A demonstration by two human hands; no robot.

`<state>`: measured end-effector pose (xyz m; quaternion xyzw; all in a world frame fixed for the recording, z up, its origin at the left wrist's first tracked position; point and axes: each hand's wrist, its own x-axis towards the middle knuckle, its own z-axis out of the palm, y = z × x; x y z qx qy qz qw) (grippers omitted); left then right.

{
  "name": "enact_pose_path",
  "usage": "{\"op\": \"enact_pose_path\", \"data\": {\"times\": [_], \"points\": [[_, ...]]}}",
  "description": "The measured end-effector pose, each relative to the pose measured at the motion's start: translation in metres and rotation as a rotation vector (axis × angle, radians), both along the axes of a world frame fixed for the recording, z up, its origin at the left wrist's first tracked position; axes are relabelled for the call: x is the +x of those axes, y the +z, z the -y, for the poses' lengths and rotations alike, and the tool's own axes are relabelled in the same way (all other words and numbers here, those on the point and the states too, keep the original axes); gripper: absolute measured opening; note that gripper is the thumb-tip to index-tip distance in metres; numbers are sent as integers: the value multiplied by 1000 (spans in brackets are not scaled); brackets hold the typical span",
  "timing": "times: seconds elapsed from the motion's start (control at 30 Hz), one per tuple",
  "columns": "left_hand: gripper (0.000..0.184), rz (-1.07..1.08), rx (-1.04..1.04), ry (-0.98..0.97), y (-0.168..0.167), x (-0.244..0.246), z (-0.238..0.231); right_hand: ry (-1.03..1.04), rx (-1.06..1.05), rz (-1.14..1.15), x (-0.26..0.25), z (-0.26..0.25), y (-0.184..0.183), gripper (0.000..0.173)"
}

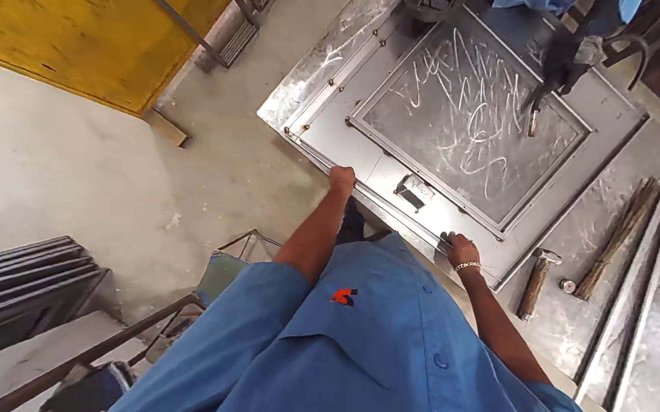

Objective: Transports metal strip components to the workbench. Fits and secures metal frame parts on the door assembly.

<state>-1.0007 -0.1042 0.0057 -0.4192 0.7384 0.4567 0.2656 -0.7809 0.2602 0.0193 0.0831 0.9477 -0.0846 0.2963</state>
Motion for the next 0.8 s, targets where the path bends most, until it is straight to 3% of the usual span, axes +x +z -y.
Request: {"op": "enact_pose_path", "data": {"times": [0.17,0.3,0.47,0.63,0.8], "points": [[21,-21,55,99,4,-8,-4,23,-38,81,-15,1,-1,38],[19,-18,73,113,7,-20,-5,30,-2,13,-18,4,1,34],[21,-84,151,95,8,-11,-1,-37,27,4,-21,11,10,37],[21,-31,62,-5,12,-6,2,-1,-72,72,-10,7,5,28],[11,-44,79,15,6,-24,-10,8,7,-99,-16,-1,-5,25]]}}
